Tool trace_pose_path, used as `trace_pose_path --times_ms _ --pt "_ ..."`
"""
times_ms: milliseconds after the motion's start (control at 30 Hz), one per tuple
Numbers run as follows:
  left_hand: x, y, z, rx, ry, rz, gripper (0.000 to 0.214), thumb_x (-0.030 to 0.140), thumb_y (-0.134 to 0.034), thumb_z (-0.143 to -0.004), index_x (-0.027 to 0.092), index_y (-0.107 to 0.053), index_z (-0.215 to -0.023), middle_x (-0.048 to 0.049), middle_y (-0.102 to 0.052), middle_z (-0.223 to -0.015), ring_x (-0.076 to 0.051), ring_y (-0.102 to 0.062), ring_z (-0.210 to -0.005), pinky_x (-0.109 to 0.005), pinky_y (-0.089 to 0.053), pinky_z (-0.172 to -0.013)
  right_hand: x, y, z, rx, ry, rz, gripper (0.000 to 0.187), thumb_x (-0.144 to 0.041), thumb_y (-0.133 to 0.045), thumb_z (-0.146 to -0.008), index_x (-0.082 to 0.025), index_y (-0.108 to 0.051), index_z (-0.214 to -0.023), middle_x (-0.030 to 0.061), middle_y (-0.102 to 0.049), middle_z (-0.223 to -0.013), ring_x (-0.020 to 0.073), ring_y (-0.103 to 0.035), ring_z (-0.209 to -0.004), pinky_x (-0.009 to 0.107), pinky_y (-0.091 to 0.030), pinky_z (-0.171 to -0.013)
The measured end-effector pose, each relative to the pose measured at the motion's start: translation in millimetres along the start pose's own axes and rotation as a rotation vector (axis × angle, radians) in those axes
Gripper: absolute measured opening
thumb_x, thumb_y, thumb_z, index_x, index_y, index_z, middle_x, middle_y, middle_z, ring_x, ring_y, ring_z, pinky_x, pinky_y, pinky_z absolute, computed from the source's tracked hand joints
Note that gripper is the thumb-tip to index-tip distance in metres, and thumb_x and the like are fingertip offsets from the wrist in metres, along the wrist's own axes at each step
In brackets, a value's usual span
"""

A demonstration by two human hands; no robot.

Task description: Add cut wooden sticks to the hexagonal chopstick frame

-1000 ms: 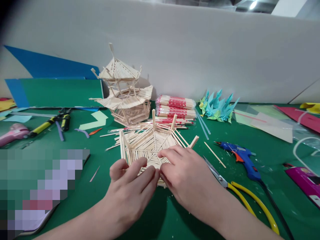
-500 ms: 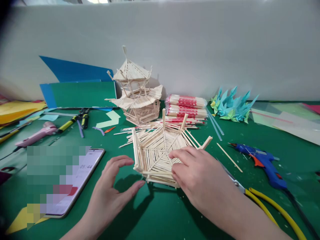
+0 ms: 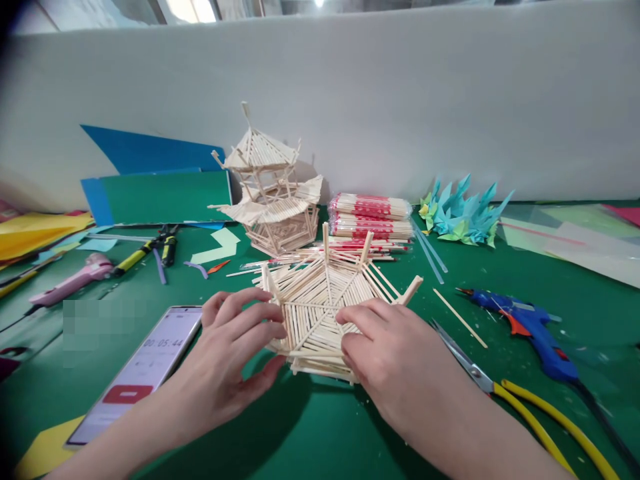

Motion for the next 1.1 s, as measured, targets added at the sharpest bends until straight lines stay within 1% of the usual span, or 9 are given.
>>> trace_pose_path --times_ms 133,300,533,633,800,967,1100 --pt "-0.4 -1.5 -0.5 -0.036 0.014 0.019 0.011 0.013 -0.05 -0.078 0.022 -0.056 -0.08 -0.0025 -0.062 -0.094 -0.026 -0.043 -0.107 -0.048 -0.027 -0.086 0.5 -1.2 0.6 -0.019 -0.013 -0.002 0.02 -0.007 -0.047 -0.081 -0.016 -0.064 -0.075 0.0062 -0.065 -0.103 0.0219 -0.058 -0.092 0.039 -0.05 -0.075" --pt "-4.2 -2.6 -2.8 -0.046 0.022 0.032 0.009 0.015 -0.051 -0.078 0.022 -0.057 -0.077 -0.0024 -0.061 -0.093 -0.027 -0.043 -0.107 -0.048 -0.027 -0.086 1.1 -2.0 0.4 -0.018 -0.021 -0.017 0.021 -0.007 -0.046 -0.082 -0.016 -0.065 -0.078 0.007 -0.065 -0.105 0.0227 -0.058 -0.092 0.041 -0.05 -0.075" --pt "-3.4 0.2 -1.9 -0.041 0.01 0.024 0.009 0.017 -0.05 -0.08 0.022 -0.057 -0.075 -0.0027 -0.06 -0.092 -0.028 -0.043 -0.108 -0.049 -0.03 -0.085 -0.5 -0.4 0.0 -0.006 0.0 -0.001 0.022 -0.006 -0.045 -0.082 -0.015 -0.065 -0.077 0.0074 -0.066 -0.102 0.0219 -0.058 -0.091 0.038 -0.051 -0.073" --pt "-2.9 0.3 -0.8 -0.018 0.0 0.009 0.012 0.015 -0.048 -0.081 0.021 -0.056 -0.074 -0.0021 -0.059 -0.092 -0.028 -0.042 -0.108 -0.049 -0.03 -0.084 -0.2 -0.1 0.6 0.004 0.005 0.014 0.022 -0.006 -0.046 -0.082 -0.016 -0.065 -0.077 0.0077 -0.066 -0.101 0.0214 -0.058 -0.092 0.037 -0.05 -0.075" --pt "-2.7 -0.1 -1.6 -0.009 -0.009 0.001 0.01 0.015 -0.05 -0.079 0.022 -0.056 -0.075 -0.0031 -0.06 -0.092 -0.028 -0.044 -0.106 -0.048 -0.031 -0.082 0.1 -1.8 1.1 -0.018 0.008 0.009 0.023 -0.005 -0.046 -0.081 -0.016 -0.065 -0.077 0.0075 -0.066 -0.1 0.021 -0.058 -0.091 0.036 -0.05 -0.076" --pt "-2.0 -0.6 -2.8 -0.022 0.003 -0.018 0.011 0.014 -0.049 -0.079 0.023 -0.055 -0.075 -0.0025 -0.06 -0.095 -0.027 -0.044 -0.107 -0.048 -0.03 -0.084 0.5 -2.3 0.3 -0.026 -0.012 -0.01 0.022 -0.006 -0.046 -0.081 -0.016 -0.065 -0.078 0.0069 -0.065 -0.1 0.0209 -0.058 -0.09 0.037 -0.05 -0.075" --pt "-1.1 1.3 -1.1 0.001 0.002 -0.025 0.011 0.014 -0.049 -0.079 0.023 -0.055 -0.077 -0.0025 -0.061 -0.097 -0.027 -0.044 -0.107 -0.048 -0.029 -0.085 1.4 -2.4 0.6 -0.056 -0.049 -0.05 0.02 -0.011 -0.046 -0.083 -0.019 -0.064 -0.082 0.0059 -0.063 -0.102 0.0198 -0.058 -0.09 0.038 -0.049 -0.076"
Point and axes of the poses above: each hand's wrist, its own z-axis away from the middle knuckle, its own y-axis out of the back of the hand, x = y × z, the point moved 7 cm from there along -z, towards the middle knuckle
